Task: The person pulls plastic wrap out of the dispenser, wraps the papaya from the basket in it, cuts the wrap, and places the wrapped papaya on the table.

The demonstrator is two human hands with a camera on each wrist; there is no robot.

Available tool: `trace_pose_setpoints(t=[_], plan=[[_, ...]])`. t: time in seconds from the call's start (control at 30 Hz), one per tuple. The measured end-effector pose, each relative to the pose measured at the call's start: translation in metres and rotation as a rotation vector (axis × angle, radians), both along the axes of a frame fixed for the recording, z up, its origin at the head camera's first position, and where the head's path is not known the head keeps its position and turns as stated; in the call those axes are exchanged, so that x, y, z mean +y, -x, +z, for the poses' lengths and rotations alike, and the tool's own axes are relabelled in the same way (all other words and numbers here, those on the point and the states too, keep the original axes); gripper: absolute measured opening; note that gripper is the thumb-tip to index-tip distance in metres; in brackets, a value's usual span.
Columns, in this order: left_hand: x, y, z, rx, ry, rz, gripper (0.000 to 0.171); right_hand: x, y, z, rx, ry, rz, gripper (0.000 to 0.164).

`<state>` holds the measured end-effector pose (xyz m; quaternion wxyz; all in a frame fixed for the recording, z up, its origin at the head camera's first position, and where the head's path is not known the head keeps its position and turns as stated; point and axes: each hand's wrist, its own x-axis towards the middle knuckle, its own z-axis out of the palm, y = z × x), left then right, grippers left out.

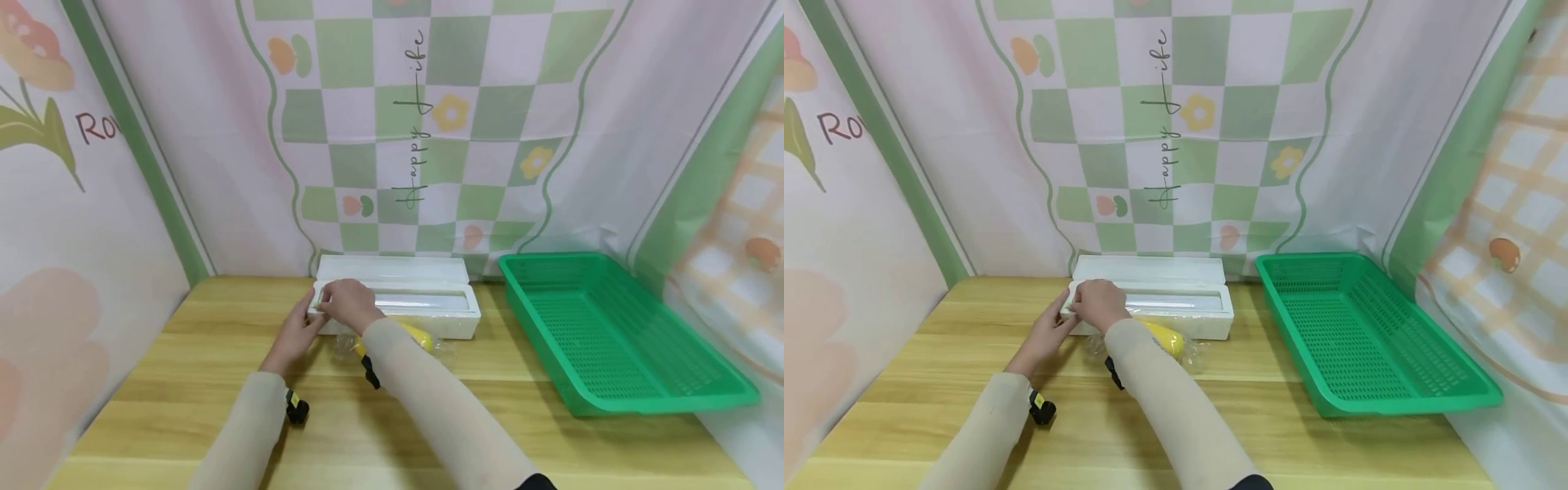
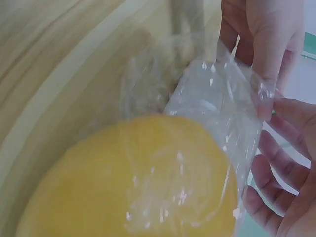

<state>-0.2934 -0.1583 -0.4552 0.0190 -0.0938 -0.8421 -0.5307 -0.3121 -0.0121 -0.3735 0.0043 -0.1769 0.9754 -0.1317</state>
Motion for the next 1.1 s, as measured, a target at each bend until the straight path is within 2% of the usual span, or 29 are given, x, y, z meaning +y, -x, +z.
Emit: trace_pose_setpoints(t=[0.23, 0.33, 0.57, 0.9, 1.1], plan=[[-0.001, -0.001, 0.0, 0.027, 0.01, -0.009, 0.076, -0.003, 0.0, -0.002, 0.078, -0.185, 0.045, 0.021], [-0.002, 0.0, -0.001, 0.025, 0.006, -0.01, 0.075, -0.004, 0.0, -0.003, 0.089, -0.217, 0.052, 0.022], [-0.003, 0.001, -0.002, 0.031, 0.014, -0.006, 0.077, -0.001, 0.001, -0.001, 0.089, -0.211, 0.099, 0.019], [-0.002, 0.0, -0.003, 0.03, -0.003, -0.01, 0.079, 0.012, 0.007, 0.0, 0.054, -0.13, 0.122, 0.017], [-0.002, -0.001, -0.002, 0.034, 0.015, -0.012, 0.081, 0.015, 0.006, -0.003, 0.088, -0.114, 0.132, 0.016]])
